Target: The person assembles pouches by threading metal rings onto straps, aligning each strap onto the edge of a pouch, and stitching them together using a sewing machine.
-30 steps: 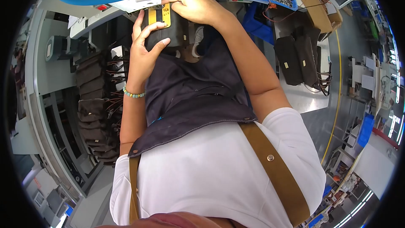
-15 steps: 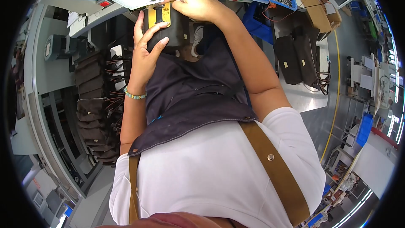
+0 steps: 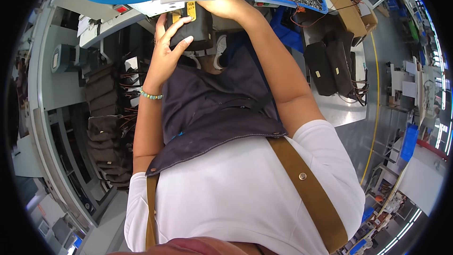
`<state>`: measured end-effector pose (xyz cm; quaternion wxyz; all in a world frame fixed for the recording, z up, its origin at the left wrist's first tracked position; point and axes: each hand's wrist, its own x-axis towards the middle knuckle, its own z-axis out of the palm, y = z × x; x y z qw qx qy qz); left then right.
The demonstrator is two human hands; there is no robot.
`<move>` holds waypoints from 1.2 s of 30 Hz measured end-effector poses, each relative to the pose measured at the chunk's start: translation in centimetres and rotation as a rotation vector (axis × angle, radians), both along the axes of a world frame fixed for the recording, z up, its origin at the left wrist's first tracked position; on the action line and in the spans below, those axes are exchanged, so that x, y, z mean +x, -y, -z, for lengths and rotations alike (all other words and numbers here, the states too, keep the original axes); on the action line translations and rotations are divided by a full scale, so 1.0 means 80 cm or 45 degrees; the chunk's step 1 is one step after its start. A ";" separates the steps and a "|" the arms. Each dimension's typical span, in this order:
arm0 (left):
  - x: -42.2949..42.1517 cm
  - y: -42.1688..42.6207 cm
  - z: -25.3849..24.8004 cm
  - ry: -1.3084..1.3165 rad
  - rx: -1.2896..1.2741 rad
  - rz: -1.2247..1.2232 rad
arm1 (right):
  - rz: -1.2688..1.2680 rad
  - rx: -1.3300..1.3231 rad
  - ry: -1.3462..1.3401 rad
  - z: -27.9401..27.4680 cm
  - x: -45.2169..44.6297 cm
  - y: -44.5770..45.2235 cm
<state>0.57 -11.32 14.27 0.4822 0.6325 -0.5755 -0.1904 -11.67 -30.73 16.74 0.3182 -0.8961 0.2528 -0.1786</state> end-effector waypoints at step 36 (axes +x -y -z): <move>0.063 0.060 0.033 -0.717 -0.092 -0.177 | 0.027 0.890 0.663 0.070 -0.016 -0.040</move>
